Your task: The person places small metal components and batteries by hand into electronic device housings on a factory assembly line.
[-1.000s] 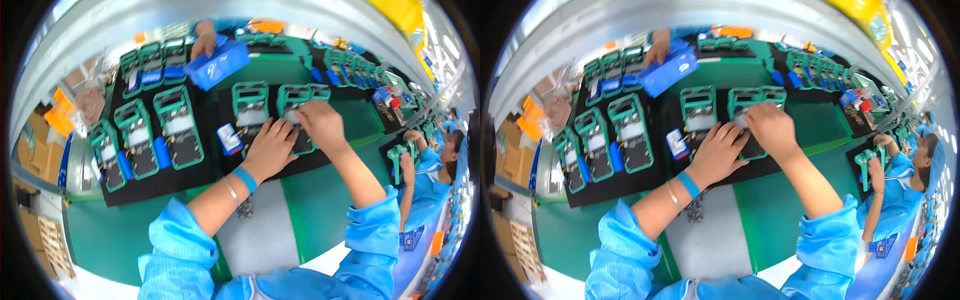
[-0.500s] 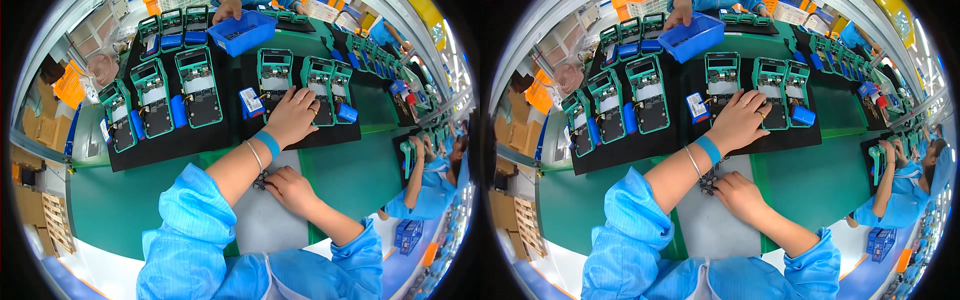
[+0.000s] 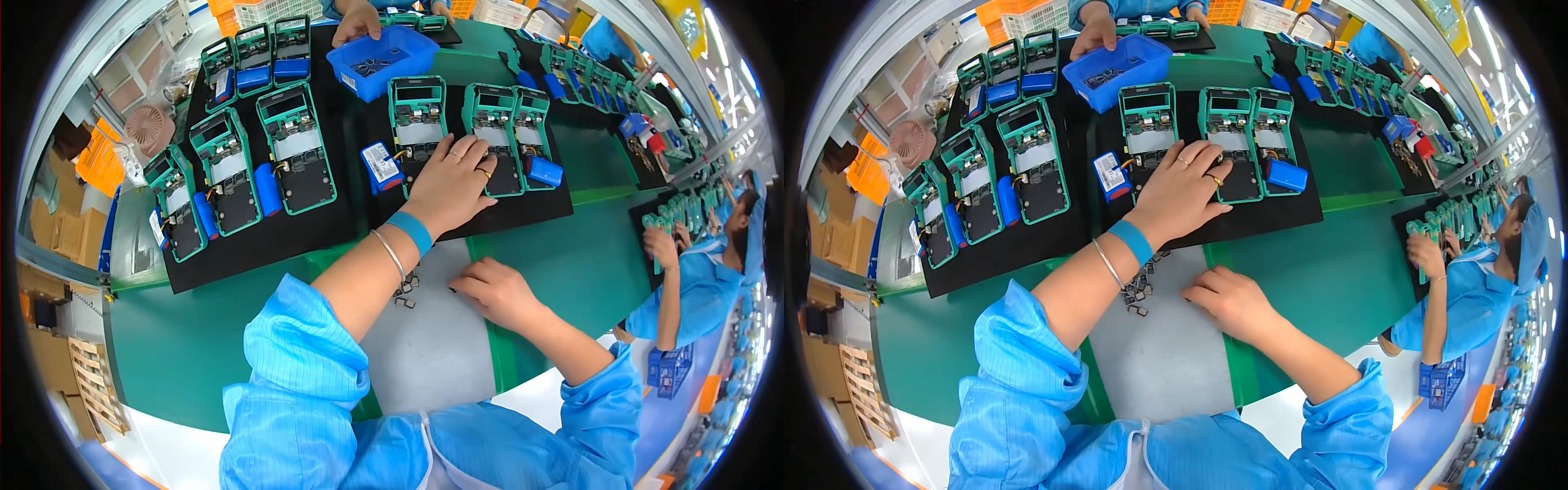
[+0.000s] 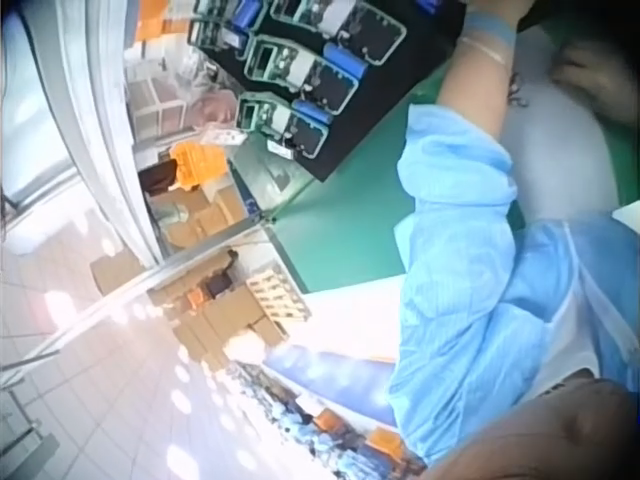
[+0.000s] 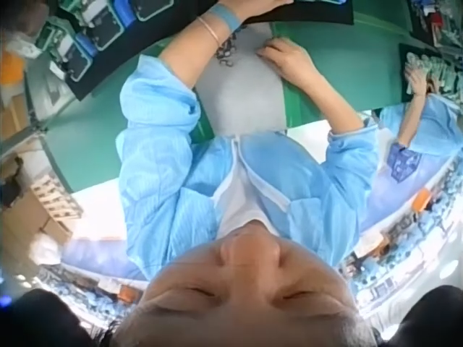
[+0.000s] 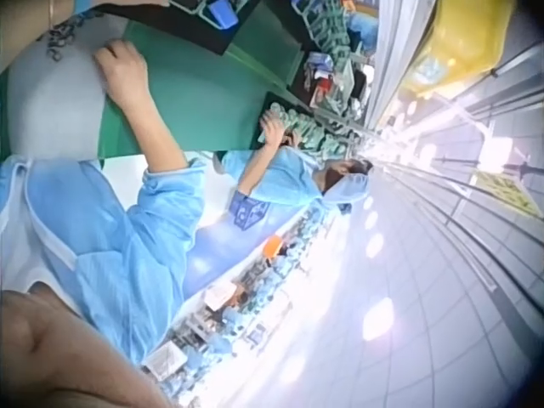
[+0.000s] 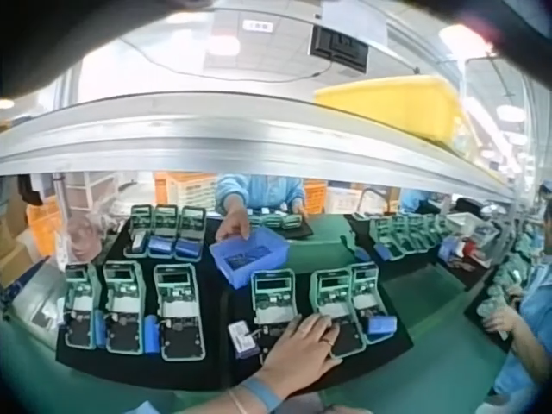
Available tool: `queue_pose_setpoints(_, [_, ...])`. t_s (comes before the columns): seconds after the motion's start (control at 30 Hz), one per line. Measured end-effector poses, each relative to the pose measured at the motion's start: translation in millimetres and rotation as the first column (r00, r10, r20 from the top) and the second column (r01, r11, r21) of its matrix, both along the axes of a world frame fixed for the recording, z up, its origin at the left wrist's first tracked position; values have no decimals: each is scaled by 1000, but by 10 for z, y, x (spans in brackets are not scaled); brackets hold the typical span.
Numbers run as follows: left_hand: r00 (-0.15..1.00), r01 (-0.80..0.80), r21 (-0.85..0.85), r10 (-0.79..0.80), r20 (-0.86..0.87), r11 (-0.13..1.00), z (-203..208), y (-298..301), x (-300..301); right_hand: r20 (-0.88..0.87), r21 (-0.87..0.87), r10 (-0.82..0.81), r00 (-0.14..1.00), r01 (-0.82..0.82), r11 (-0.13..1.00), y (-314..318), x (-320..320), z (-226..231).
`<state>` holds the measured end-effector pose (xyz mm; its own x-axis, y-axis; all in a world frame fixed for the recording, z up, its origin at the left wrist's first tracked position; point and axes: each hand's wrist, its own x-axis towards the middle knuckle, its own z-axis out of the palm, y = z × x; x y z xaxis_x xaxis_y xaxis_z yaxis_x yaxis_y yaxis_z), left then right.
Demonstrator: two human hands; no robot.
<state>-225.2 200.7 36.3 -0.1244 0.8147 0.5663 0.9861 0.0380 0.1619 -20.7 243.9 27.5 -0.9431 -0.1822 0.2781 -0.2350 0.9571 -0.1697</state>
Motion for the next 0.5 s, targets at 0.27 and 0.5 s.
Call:
queue_pose_setpoints(0.27, [1000, 22, -41, -21, 14, 999, 108, 35, 35, 173, 189, -9, 985, -24, 982, -110, -2, 129])
queue_pose_setpoints(0.5, [993, 86, 24, -87, 77, 996, 359, 300, 258, 206, 311, 172, 963, -231, 922, -2, -160, -54])
